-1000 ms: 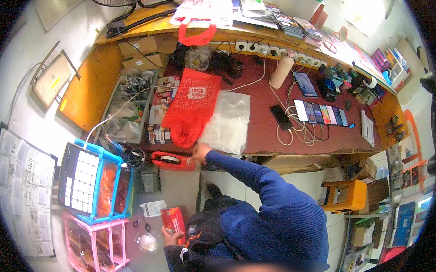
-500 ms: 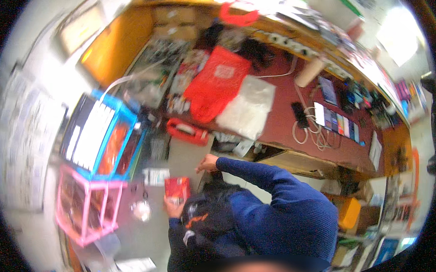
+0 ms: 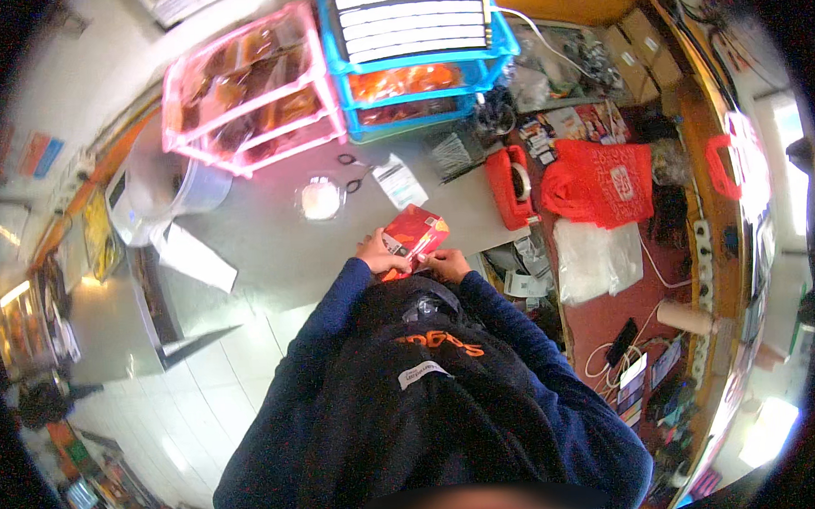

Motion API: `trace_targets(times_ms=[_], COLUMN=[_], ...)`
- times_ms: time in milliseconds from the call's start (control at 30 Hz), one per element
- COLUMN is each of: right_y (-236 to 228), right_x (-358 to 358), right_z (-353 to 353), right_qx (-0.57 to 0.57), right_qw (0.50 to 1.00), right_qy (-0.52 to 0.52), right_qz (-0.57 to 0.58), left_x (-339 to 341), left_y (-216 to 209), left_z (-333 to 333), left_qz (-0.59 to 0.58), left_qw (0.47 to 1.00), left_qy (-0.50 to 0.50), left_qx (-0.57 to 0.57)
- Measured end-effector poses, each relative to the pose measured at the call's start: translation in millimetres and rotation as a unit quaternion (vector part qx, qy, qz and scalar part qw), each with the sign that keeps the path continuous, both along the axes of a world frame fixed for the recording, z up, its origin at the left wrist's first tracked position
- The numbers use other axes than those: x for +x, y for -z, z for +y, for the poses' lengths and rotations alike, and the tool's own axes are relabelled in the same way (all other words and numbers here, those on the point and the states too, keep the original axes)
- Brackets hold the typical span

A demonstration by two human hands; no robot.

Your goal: The person scoops rice into a plastic bag, wraps it, and places it on the counter. They then retrieve a red takeout box, add a piece of fried chicken from a display case, and place a scoop of yellow curry into the box. The person writes on a receipt, places it and the wrapped rice into a plastic bag, and seals the bag.

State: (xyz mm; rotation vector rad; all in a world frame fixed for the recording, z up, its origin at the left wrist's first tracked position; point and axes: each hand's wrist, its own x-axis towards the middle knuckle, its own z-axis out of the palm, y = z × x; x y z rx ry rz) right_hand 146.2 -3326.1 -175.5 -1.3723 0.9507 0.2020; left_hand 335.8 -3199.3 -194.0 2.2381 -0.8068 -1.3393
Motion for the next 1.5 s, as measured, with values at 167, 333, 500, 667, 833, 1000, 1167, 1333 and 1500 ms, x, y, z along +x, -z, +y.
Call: trace_targets(times_ms=[167,333,500,667,833,1000,1167,1333,1500], right_y=[-18,-23,-8,29,67,53,0,-35,-41], right_x=[12,31,71,141,180,158,102,40,-14], right_z=[10,26,10,-67,-101,-111,-117,-99,-93], right_qx=[-0.006,0.073,-0.125,-0.466,-0.466,-0.485,-0.302,-0.167,-0.138], right_qw=[0.998,0.994,0.988,0.882,0.828,0.853,0.941,0.958,0.955], right_qy=[-0.057,-0.024,-0.082,-0.059,-0.19,-0.163,0.05,0.162,0.228], right_qz=[0.015,-0.083,-0.025,0.034,0.248,0.1,-0.144,-0.167,-0.132], left_x=[8,-13,1,14,-18,10,131,189,157], left_y=[13,-10,-5,0,-11,-8,32,58,33], left_z=[34,82,113,99,54,48,54,51,31], left_qz=[0.35,0.605,0.548,0.007,-0.333,-0.43,-0.196,0.103,-0.009], left_qw=[0.928,0.72,0.716,0.976,0.939,0.86,0.818,0.918,0.928], left_qy=[-0.043,-0.268,-0.325,-0.121,-0.02,-0.102,-0.52,-0.373,-0.353], left_qx=[-0.117,-0.207,-0.286,-0.178,-0.078,-0.255,-0.148,-0.09,-0.116])
